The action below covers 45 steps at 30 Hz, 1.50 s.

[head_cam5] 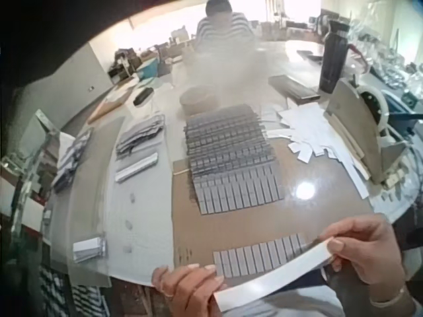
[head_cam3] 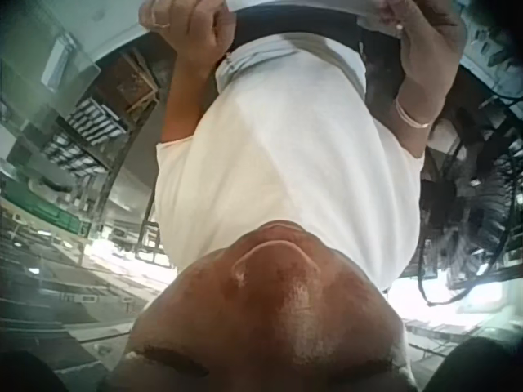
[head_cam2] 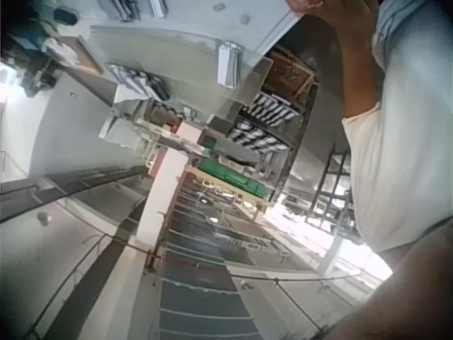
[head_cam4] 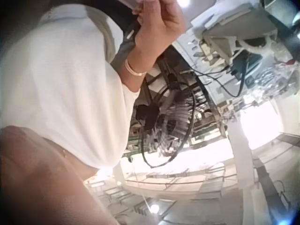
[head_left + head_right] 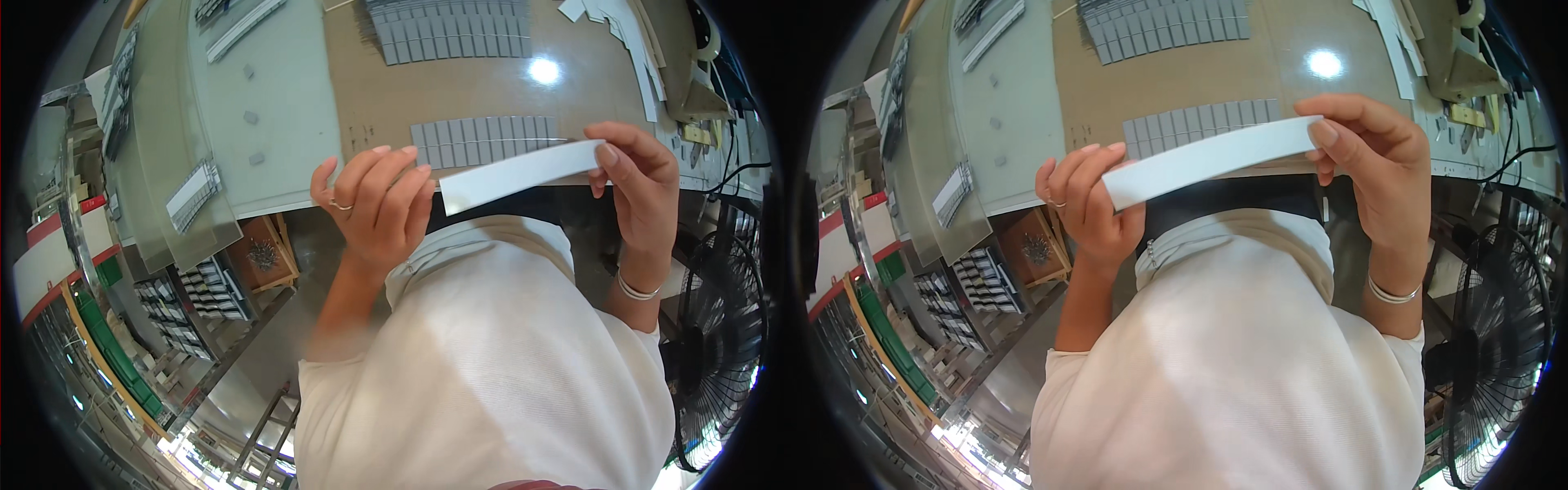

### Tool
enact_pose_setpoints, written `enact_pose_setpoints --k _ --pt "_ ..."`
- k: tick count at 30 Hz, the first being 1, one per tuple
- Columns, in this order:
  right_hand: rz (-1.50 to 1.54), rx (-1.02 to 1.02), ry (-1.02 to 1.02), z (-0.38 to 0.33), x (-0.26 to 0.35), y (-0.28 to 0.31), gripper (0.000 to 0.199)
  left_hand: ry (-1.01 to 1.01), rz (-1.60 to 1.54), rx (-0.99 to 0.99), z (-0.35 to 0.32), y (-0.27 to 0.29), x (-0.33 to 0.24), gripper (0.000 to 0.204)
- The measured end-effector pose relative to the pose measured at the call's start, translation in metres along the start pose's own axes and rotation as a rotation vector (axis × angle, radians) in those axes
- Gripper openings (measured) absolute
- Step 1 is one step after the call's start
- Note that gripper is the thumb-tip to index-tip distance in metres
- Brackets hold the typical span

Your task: Assembling small rectangular components onto an adhesive strip at a workbench.

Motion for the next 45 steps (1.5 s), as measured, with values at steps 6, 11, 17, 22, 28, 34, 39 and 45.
enact_pose_setpoints --k 6,11,17,22,28,34,39,45 --pt "-0.218 -0.056 -0.074 0.009 -0.014 -0.009 0.017 -0.002 -0.012 0.004 -0.005 -0.001 0.005 0.023" --pt "-0.271 -0.07 -0.078 0.008 -0.016 -0.015 0.017 -0.01 -0.006 -0.007 -0.007 -0.001 0.007 0.022" --pt "-0.346 -0.074 -0.047 0.007 -0.014 -0.019 0.017 -0.014 0.024 0.007 -0.006 -0.002 0.007 0.021" --pt "-0.367 -0.073 -0.006 0.007 -0.011 -0.02 0.016 -0.017 0.035 0.01 -0.005 -0.003 0.006 0.02" --pt "-0.359 -0.016 -0.011 0.005 -0.003 -0.013 0.022 -0.01 -0.006 0.062 0.0 -0.002 0.005 0.018" --pt "-0.362 -0.415 0.293 0.0 0.042 0.081 0.03 -0.009 0.093 0.095 -0.001 -0.001 0.001 0.015" --pt "-0.745 -0.792 0.586 -0.021 0.084 0.14 0.031 -0.018 0.059 0.099 -0.002 -0.004 0.003 0.016" --pt "-1.13 -0.65 0.79 0.035 0.106 0.17 0.041 -0.001 0.044 0.103 -0.001 0.004 0.001 0.025"
Point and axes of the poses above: each hand's wrist, its own z-axis towards the middle knuckle, its own y-axis out of the back of the hand, x = y × z, the point moved 8 cm from there along z, towards the middle knuckle, and after that the axes turned 6 degrees about -x, right-handed, at the moved point
